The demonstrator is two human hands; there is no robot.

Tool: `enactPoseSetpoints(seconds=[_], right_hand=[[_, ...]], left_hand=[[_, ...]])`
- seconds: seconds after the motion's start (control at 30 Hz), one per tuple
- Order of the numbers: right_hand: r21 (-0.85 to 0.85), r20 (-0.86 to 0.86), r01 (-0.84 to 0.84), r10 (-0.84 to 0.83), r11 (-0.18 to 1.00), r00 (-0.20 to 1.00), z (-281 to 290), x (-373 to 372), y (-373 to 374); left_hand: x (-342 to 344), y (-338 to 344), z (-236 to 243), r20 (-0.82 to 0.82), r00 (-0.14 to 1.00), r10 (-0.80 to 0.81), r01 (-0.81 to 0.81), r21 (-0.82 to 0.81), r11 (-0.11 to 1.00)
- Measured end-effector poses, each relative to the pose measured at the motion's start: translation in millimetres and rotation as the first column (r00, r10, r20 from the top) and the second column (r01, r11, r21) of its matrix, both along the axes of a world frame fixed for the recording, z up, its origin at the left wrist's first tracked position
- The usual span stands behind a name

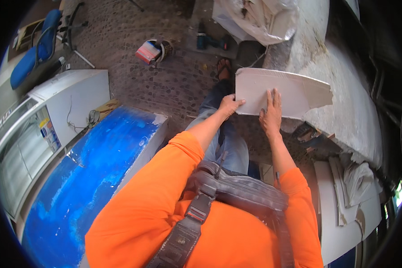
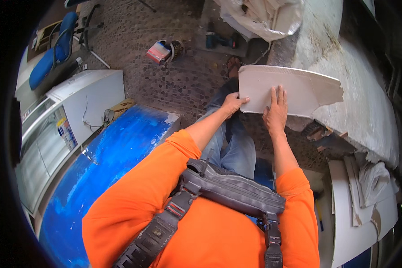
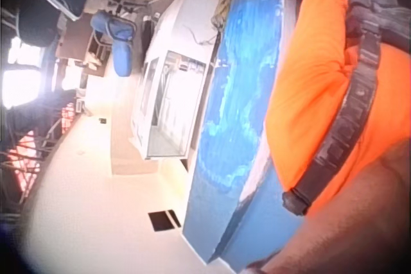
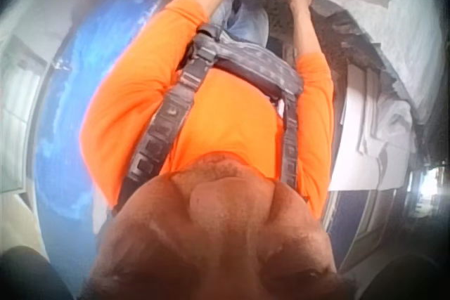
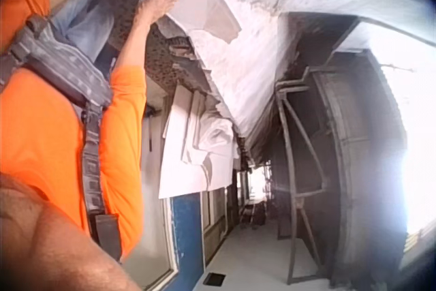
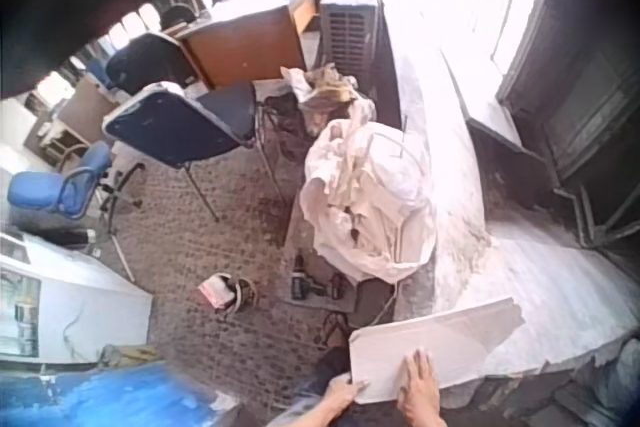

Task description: The person uses a hand saw to cut a wooden plank, then retrieves a sheet of white material from a bag and cuts it with a utility knife. The person also handles a small box and a bucket during the process.

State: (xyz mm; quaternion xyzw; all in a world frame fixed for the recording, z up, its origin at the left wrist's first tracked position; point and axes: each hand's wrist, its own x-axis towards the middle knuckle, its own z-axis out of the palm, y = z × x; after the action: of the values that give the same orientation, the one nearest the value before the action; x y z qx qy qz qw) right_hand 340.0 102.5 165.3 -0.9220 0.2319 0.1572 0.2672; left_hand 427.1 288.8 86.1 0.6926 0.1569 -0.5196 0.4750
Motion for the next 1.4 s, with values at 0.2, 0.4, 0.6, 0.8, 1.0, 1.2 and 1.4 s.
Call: enactPoseSetpoints(seconds=[0.2, 0.4, 0.6, 0.8, 1.0, 1.2, 1.4], right_hand=[[0.070, 0.250, 0.137, -0.151, 0.988, 0.956, 12, -3, 3], [0.407, 0.011, 0.277, -0.308, 0.870, 0.951, 53, -51, 56], [0.372, -0.542, 0.398, -0.152, 0.839, 0.827, 53, -144, 139], [0.140, -0.681, 0.423, -0.223, 0.895, 0.698, 33, -67, 212], [0.154, -0.656, 0.244, -0.086, 0.957, 0.750, -10, 18, 277], [0.473, -0.577, 0.427, -0.095, 0.771, 0.811, -57, 126, 293], [0.571, -0.384, 0.289, -0.062, 0.768, 0.921, -109, 278, 279]], left_hand=[[26, 55, 20, -0.053, 0.998, 0.028, -0.032, -0.077, 0.997], [101, 150, 34, -0.001, 0.928, 0.372, -0.372, -0.057, 0.927], [177, 248, 5, -0.038, 0.901, 0.432, -0.413, 0.225, 0.883], [282, 370, -90, 0.270, 0.807, 0.526, -0.591, 0.366, 0.719], [366, 412, -173, 0.146, 0.840, 0.522, -0.533, 0.401, 0.746], [357, 402, -227, 0.319, 0.704, 0.634, -0.708, 0.246, 0.662], [332, 434, -155, 0.382, 0.394, 0.836, -0.897, -0.040, 0.441]])
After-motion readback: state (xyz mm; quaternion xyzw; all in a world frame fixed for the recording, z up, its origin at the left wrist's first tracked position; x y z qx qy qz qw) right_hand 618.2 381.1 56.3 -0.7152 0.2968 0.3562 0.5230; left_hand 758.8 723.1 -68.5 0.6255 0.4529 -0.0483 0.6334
